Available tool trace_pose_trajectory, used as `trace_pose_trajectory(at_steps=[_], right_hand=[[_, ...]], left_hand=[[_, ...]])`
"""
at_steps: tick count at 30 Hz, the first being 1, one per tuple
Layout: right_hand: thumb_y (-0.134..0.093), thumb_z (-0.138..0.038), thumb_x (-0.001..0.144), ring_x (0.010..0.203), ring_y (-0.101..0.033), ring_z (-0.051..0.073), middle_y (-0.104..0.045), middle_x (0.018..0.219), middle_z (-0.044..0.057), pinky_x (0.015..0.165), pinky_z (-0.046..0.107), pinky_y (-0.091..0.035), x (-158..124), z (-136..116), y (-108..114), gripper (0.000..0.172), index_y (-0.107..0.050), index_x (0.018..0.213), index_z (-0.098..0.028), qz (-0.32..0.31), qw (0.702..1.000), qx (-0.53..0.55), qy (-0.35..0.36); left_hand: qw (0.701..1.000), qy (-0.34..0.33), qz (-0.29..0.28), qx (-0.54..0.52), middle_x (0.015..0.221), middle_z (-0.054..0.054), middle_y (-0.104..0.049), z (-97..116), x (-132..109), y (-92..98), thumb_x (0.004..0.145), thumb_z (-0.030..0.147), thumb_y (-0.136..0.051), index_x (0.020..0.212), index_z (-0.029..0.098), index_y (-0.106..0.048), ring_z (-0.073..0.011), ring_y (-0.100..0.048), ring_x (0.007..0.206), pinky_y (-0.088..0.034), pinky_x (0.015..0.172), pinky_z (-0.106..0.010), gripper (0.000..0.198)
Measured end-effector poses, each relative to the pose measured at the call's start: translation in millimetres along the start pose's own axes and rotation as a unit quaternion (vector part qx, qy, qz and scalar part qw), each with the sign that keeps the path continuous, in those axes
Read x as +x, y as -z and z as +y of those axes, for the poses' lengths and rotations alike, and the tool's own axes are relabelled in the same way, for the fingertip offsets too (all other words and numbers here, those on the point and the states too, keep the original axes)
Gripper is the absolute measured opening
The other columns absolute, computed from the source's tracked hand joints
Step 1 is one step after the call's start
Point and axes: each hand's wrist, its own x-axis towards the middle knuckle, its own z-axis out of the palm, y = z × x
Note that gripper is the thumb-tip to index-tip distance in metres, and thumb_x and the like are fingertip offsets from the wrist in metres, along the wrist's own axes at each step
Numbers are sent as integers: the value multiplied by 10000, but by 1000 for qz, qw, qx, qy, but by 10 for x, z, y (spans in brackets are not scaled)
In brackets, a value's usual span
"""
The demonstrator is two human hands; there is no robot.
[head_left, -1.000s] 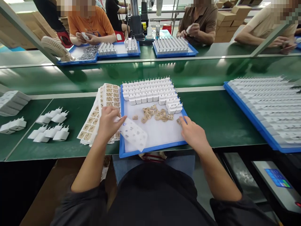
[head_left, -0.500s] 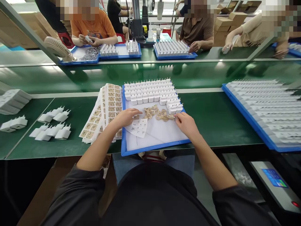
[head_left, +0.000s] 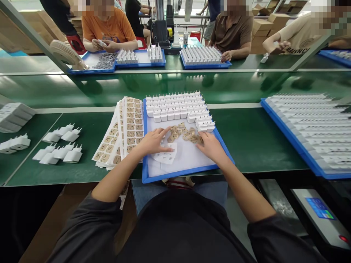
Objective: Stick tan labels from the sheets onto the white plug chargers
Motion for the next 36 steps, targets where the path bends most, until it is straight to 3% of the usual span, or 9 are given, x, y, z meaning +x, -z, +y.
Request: trace_pose_trajectory(at_steps=[6,11,16,19,22,25,28,31,36], right_hand=[[-513,-72,872,1006,-662,256,-725,1071,141,905,356,-508,208,-162,-89,383,-654,1223,-128,13,998,59,-2],[-533,-117,892,966,-692,199,-725,1132,109,884,315,-546,315,-298,-60,373,-646,1245,-150,11,991,127,41],[-541,-205,913,1203,-609,280,-665,1292,145,1035,443,-495,99,-146,47,404,-622,1306,-159,51,988,138,52],[-676,-309,854,1308,-541,327,-567,1418,186,1087,483,-462,-40,-58,0,570,-561,1389,-149,18,993,116,18],[-670,-233,844,1254,-593,304,-582,1386,193,1061,449,-495,-35,-112,-106,551,-568,1376,-130,-8,991,134,-4],[-617,-131,838,1190,-630,284,-663,1276,164,1052,439,-502,45,-195,-152,424,-648,1261,-130,2,986,165,27],[-584,-109,846,1102,-678,245,-698,1247,130,989,393,-545,49,-148,-109,367,-683,1196,-150,6,971,236,37],[-544,-149,892,933,-711,203,-730,1170,100,860,343,-586,-30,-8,-60,326,-687,1184,-161,49,958,281,-38],[-580,-183,903,1071,-638,290,-691,1182,152,967,429,-517,-64,6,-87,344,-679,1227,-123,88,987,118,-66]], left_hand=[[999,4,23,-44,1535,-227,-393,78,194,-126,805,629,-698,1591,187,-237,-391,-436,1405,-407,1115,-495,1013],[996,-23,-1,-82,1680,-233,-109,130,445,-153,709,724,-739,1608,227,-200,-471,-156,1537,-234,1202,-622,1160],[994,-49,-50,-86,1702,-204,29,168,602,-173,628,800,-736,1627,260,-89,-486,-1,1555,-102,1223,-650,1307],[991,-81,-65,-83,1699,-210,45,189,668,-186,629,803,-724,1629,241,-25,-465,19,1562,-92,1233,-626,1343],[989,-111,-71,-67,1691,-242,8,263,747,-220,642,774,-734,1628,184,-32,-444,-26,1568,-116,1241,-593,1346],[987,-146,-45,-58,1678,-222,-172,355,814,-290,659,720,-765,1618,181,-166,-447,-158,1549,-173,1236,-574,1253],[982,-177,4,-67,1556,-159,-452,396,836,-365,736,629,-763,1513,222,-438,-401,-349,1466,-271,1206,-527,936],[978,-187,35,-89,1364,-128,-611,399,840,-408,828,507,-716,1247,241,-674,-335,-513,1303,-381,1111,-476,497],[980,-124,54,-148,982,-88,-692,419,905,-411,803,242,-645,927,204,-695,-259,-605,1001,-451,933,-397,139]])
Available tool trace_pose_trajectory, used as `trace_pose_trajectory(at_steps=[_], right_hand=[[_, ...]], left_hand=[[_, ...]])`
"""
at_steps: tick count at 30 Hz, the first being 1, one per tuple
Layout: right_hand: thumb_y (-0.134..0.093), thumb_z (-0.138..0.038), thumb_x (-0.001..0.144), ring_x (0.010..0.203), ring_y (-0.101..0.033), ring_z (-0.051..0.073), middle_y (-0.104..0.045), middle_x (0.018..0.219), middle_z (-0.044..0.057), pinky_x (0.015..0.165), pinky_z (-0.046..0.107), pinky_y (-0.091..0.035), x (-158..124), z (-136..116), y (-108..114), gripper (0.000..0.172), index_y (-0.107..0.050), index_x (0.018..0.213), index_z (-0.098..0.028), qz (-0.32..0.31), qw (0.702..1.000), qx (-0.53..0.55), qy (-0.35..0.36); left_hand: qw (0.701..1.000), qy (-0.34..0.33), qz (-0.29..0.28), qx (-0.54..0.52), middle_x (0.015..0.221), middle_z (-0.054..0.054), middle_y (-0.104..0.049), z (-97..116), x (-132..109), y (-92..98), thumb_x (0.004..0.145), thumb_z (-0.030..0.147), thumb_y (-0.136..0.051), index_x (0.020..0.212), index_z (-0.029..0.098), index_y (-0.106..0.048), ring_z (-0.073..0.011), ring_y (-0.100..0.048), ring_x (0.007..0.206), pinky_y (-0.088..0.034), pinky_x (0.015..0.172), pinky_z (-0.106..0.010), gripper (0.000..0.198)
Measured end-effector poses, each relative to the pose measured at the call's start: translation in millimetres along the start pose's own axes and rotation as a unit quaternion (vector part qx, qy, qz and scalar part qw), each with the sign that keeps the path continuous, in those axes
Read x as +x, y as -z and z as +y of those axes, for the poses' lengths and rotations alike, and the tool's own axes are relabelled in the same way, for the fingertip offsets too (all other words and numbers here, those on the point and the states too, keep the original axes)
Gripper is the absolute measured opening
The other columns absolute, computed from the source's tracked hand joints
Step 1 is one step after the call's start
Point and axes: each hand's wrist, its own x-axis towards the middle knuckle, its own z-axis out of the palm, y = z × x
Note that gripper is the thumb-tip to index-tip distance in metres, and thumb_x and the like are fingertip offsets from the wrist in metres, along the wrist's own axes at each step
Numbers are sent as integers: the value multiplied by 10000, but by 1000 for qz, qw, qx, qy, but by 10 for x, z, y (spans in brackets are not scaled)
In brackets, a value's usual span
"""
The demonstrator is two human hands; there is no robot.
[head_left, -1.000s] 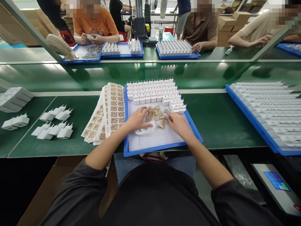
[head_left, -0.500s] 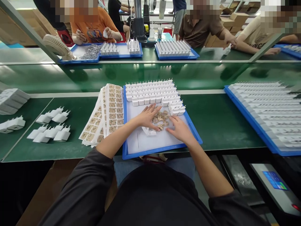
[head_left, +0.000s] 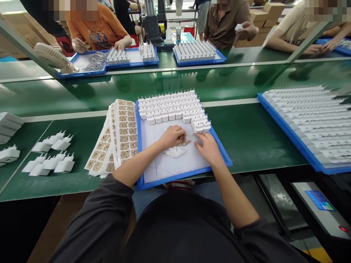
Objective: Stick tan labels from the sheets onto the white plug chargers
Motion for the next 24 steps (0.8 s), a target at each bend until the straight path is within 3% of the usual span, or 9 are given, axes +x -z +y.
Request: trace_pose_trajectory(at_steps=[5,8,11,14,16,17,20,24], right_hand=[[-498,-183,963,1052,-616,290,-686,1087,139,907,392,-490,59,-138,-34,258,-725,1081,-159,-37,995,-85,20],[-484,-172,968,982,-635,255,-707,1026,105,862,352,-486,56,-161,-13,221,-703,994,-180,-37,998,-46,32],[-450,-192,992,952,-647,241,-716,1049,102,853,346,-491,24,-219,-10,231,-664,1076,-176,-36,999,-8,28],[-520,-326,994,1078,-616,295,-681,1209,157,908,391,-495,14,-361,-43,386,-565,1327,-135,-62,997,-44,32],[-633,-392,935,1159,-573,341,-626,1295,199,921,415,-499,33,-470,-79,585,-486,1432,-120,-84,991,-90,44],[-666,-374,915,1169,-564,350,-610,1303,209,907,411,-505,50,-515,-97,591,-502,1424,-125,-95,989,-106,48],[-623,-246,942,1099,-605,303,-623,1235,180,832,354,-516,104,-566,-134,299,-654,1230,-170,-120,985,-111,56],[-553,-197,985,978,-647,218,-663,1093,105,820,297,-500,140,-455,-132,163,-692,1070,-187,-119,987,-83,66]], left_hand=[[994,76,69,-30,773,-9,-614,-140,-46,163,778,234,-572,888,199,-608,-176,-556,729,-440,705,-292,121],[985,118,121,-46,715,15,-541,-325,-141,323,834,254,-460,887,197,-550,-150,-507,662,-405,639,-266,120],[982,125,131,-56,689,23,-496,-463,-193,419,830,239,-415,841,199,-512,-139,-478,631,-391,607,-254,106],[987,105,109,-56,758,-3,-553,-461,-189,429,801,237,-464,808,196,-539,-157,-540,716,-446,676,-269,86],[993,76,81,-36,1012,-63,-638,-387,-176,399,785,246,-521,808,188,-592,-191,-598,880,-485,792,-305,95],[997,55,59,-13,1195,-91,-626,-337,-171,376,786,248,-539,819,186,-621,-214,-606,981,-489,850,-328,108],[998,-4,-11,67,1494,-88,-508,-178,-185,283,831,206,-511,972,202,-686,-273,-560,1209,-468,964,-394,224],[984,-43,-52,166,1445,-100,-584,-41,-323,185,954,218,-432,1373,220,-564,-296,-530,1277,-438,993,-428,439]])
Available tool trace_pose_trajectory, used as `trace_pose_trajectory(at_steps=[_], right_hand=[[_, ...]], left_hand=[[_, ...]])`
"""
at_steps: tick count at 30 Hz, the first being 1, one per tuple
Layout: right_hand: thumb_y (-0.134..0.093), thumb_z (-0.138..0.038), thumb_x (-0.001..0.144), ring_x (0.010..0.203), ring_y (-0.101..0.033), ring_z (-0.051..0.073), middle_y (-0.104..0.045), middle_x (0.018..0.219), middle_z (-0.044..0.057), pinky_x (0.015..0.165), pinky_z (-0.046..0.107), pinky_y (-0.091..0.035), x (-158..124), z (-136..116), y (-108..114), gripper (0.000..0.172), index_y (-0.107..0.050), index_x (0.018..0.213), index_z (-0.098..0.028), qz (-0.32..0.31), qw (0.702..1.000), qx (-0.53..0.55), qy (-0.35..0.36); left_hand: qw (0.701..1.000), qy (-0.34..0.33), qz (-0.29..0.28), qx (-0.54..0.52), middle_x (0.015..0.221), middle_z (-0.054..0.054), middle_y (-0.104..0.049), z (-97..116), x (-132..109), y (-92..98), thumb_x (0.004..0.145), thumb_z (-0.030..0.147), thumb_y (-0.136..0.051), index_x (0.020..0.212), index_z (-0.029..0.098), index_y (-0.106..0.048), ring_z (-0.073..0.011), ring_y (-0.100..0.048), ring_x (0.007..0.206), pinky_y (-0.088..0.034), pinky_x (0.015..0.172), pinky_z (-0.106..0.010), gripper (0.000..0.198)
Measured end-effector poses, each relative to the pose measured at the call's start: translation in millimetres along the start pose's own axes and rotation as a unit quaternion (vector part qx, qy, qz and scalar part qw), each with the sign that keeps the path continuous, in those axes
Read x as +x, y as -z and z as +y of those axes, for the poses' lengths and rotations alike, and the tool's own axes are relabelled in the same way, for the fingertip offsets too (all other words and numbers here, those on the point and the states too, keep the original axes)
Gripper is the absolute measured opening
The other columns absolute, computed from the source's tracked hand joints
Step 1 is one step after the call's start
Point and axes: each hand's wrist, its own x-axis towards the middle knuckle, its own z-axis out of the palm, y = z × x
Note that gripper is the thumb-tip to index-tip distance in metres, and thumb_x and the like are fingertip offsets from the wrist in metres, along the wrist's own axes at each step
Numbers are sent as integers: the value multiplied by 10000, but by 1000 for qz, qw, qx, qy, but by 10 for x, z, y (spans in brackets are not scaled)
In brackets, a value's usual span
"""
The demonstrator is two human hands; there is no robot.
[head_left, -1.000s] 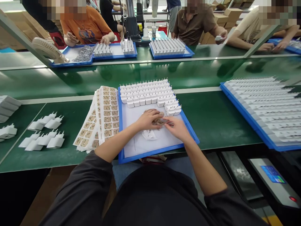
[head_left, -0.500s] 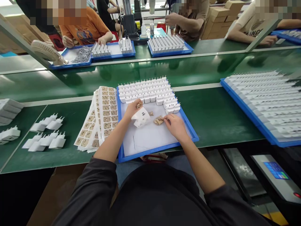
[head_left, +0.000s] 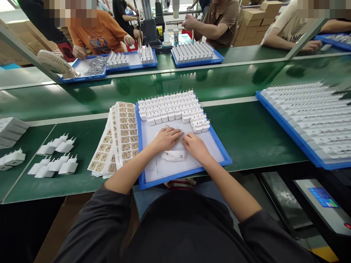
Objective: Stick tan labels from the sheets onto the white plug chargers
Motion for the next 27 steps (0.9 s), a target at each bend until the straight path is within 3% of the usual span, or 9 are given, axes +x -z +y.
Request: trace_pose_trajectory(at_steps=[3,6,11,14,19,21,24,26,27], right_hand=[[-524,-172,997,946,-654,188,-682,1031,70,831,270,-481,-13,92,-7,159,-676,1043,-182,11,1000,19,-4],[-522,-157,985,946,-648,211,-682,1009,80,814,287,-466,-30,102,-28,154,-664,1042,-170,25,999,23,-20],[-551,-154,955,970,-630,247,-667,1060,120,783,308,-444,-66,59,-61,123,-656,1020,-156,36,999,22,-34],[-512,-106,957,933,-639,233,-681,1034,109,762,300,-437,-76,76,-53,154,-646,1013,-156,38,998,31,-40],[-484,-117,974,925,-652,238,-701,1053,109,759,305,-438,-84,97,-38,208,-640,1109,-147,46,997,44,-48],[-470,-117,976,926,-657,239,-696,1083,111,765,309,-439,-92,98,-42,282,-632,1204,-152,51,996,45,-49],[-450,-119,975,923,-660,241,-678,1102,121,766,316,-443,-105,111,-53,331,-661,1226,-158,50,996,44,-57],[-463,-131,967,910,-660,238,-669,1103,128,760,315,-448,-108,130,-62,309,-697,1168,-155,46,996,47,-58],[-481,-139,960,903,-660,235,-667,1105,127,758,312,-451,-108,142,-66,292,-705,1146,-156,46,996,50,-56]], left_hand=[[999,-24,-1,43,1447,-125,-571,59,-139,-18,1014,398,-431,1406,215,-540,-303,-540,1261,-432,989,-423,446],[998,-9,8,54,1320,-131,-634,101,-184,-33,986,509,-496,1254,205,-627,-295,-581,1176,-445,949,-407,426],[992,120,19,34,951,-82,-677,90,-66,-71,957,315,-531,861,194,-663,-223,-639,902,-451,749,-316,204],[981,184,43,38,887,-63,-652,-28,-84,-47,917,228,-515,819,193,-637,-187,-628,773,-435,671,-289,161],[961,260,79,48,1018,-98,-655,-174,-224,31,904,191,-473,997,171,-649,-202,-656,810,-466,665,-291,200],[964,253,74,43,1218,-108,-645,-154,-245,38,897,190,-487,1198,185,-621,-214,-680,908,-495,704,-294,330],[970,236,41,40,1574,-102,-428,-106,-221,31,899,179,-486,1480,246,-436,-251,-668,1111,-532,798,-322,587],[973,226,12,39,1638,-82,-346,-98,-188,25,916,178,-470,1501,263,-423,-271,-648,1181,-540,861,-349,593],[975,219,5,36,1621,-69,-381,-101,-173,24,930,182,-458,1470,264,-468,-267,-644,1192,-538,892,-353,546]])
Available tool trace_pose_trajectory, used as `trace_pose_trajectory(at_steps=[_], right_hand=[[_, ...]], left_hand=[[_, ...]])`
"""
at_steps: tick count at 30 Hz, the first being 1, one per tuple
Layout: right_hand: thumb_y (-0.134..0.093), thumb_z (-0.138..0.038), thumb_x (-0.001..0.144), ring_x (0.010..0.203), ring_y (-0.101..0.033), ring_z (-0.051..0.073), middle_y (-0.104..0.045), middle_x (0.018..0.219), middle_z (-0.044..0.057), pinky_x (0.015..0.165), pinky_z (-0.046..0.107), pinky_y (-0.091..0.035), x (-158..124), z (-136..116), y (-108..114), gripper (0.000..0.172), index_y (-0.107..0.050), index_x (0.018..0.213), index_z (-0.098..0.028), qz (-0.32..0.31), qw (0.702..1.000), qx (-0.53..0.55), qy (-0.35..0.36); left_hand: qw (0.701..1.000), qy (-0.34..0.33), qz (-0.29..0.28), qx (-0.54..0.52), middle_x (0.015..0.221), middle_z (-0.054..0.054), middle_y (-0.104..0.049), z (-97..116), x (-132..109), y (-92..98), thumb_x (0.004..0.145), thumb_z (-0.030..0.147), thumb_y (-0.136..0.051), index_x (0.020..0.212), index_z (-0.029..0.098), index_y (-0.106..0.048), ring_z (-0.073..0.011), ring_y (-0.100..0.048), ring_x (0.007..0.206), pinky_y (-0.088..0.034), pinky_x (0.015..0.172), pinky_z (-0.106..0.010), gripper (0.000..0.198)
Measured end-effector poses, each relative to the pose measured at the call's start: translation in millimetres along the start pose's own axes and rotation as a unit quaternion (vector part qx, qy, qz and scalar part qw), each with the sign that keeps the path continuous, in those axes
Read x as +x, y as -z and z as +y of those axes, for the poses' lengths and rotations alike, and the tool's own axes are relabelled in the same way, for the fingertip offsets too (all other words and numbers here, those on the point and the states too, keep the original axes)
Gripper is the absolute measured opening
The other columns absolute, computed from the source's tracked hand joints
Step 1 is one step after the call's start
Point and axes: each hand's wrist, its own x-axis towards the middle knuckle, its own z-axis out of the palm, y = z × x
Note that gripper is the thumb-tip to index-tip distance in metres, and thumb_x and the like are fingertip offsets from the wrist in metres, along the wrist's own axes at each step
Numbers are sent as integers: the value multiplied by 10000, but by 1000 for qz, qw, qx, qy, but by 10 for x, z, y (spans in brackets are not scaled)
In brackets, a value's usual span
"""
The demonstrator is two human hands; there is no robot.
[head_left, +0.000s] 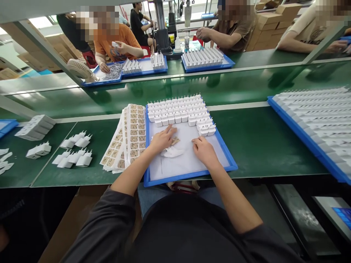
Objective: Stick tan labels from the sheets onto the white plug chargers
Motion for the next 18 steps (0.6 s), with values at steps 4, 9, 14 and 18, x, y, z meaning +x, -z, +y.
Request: trace_pose_trajectory(at_steps=[4,9,14,18], right_hand=[[-548,-140,922,905,-660,227,-675,1077,109,769,301,-464,15,55,-11,229,-717,1074,-167,3,1000,22,7],[-544,-122,898,903,-660,233,-689,1037,110,788,315,-475,27,90,-31,220,-715,1031,-159,18,998,59,7],[-540,-151,884,810,-661,204,-712,904,76,757,301,-489,38,148,19,222,-715,1019,-161,36,994,107,-5],[-531,-297,912,715,-641,183,-711,831,56,689,291,-499,45,213,87,275,-705,1072,-157,106,973,200,-44]], left_hand=[[999,-22,16,-17,1376,-59,-618,10,-2,18,1027,270,-352,1234,229,-640,-214,-652,1156,-514,963,-324,357],[997,-76,-4,17,1247,-139,-611,58,-100,42,896,605,-604,1139,175,-624,-285,-660,1006,-524,881,-397,494],[999,-50,-14,-1,1147,-125,-624,42,-13,-40,1009,328,-469,1044,193,-593,-238,-664,925,-507,821,-352,186],[1000,-10,5,-24,994,-105,-667,15,54,-56,1030,235,-351,1026,193,-542,-233,-678,863,-502,747,-326,196]])
